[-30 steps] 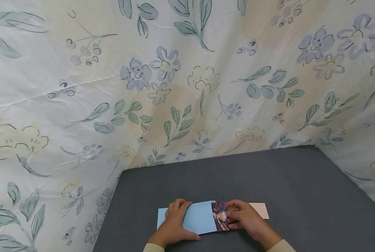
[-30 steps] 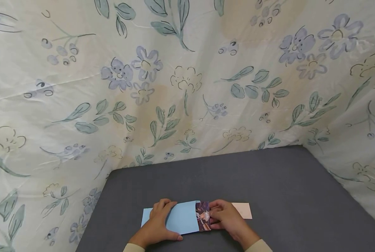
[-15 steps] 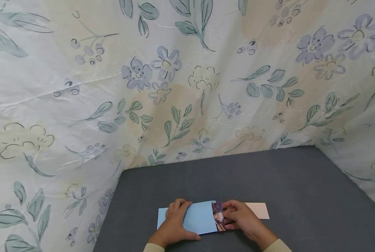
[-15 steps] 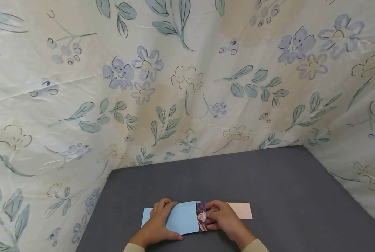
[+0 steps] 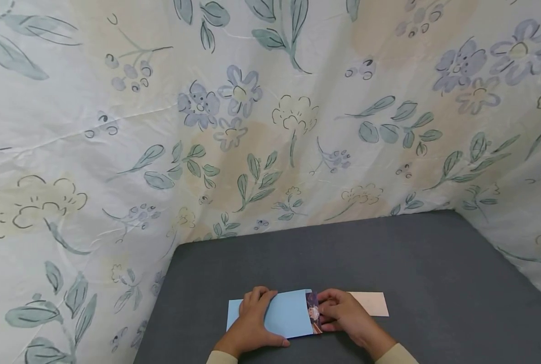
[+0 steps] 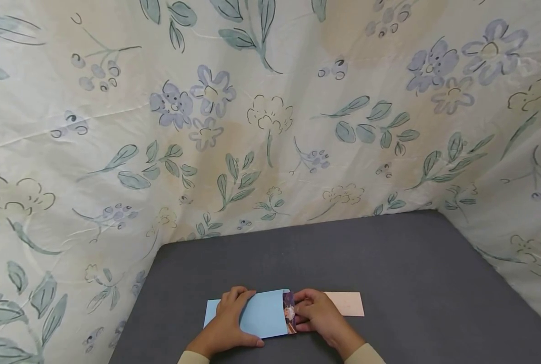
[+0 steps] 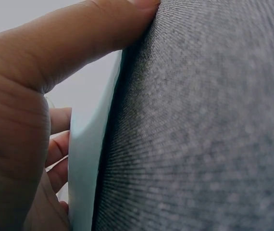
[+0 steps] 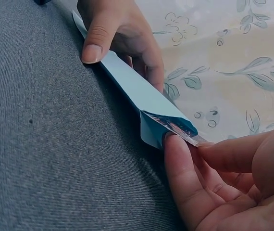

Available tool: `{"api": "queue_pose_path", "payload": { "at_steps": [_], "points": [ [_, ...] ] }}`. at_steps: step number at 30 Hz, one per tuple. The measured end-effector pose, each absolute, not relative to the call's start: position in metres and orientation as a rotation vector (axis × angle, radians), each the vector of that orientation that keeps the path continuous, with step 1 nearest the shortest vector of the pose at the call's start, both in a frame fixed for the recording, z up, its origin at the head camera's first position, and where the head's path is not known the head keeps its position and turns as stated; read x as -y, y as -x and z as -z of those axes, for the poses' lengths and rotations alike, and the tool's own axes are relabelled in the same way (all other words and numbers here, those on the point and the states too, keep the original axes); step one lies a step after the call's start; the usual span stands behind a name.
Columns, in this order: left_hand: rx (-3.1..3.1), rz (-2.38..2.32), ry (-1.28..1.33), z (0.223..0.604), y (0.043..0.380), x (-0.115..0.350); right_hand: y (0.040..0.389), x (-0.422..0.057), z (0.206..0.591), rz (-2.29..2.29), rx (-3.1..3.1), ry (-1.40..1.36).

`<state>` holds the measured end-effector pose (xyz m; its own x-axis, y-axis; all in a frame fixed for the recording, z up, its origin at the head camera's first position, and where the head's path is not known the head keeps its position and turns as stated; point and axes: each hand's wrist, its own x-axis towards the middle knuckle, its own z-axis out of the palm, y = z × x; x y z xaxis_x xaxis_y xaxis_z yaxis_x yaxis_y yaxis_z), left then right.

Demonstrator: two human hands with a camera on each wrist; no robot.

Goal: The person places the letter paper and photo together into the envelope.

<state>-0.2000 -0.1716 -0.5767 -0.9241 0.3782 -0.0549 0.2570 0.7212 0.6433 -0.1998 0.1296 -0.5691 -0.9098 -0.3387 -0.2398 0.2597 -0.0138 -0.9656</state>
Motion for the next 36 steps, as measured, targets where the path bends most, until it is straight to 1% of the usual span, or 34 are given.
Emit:
{"api": "queue_pose_path", "payload": {
  "at_steps": [8,21,36],
  "points": [
    [-2.744,-0.991,-0.525,0.576,0.201,0.173,0.199,-0.123,0.569,1.99,-1.854,0.103],
    [-2.74,-0.992,-0.559,0.576,0.199,0.18,0.191,-0.107,0.566,1.997,-1.86,0.063],
    [-2.751,-0.988,-0.569,0.579,0.197,0.18,0.192,-0.101,0.57,1.973,-1.852,0.085]
  ]
}}
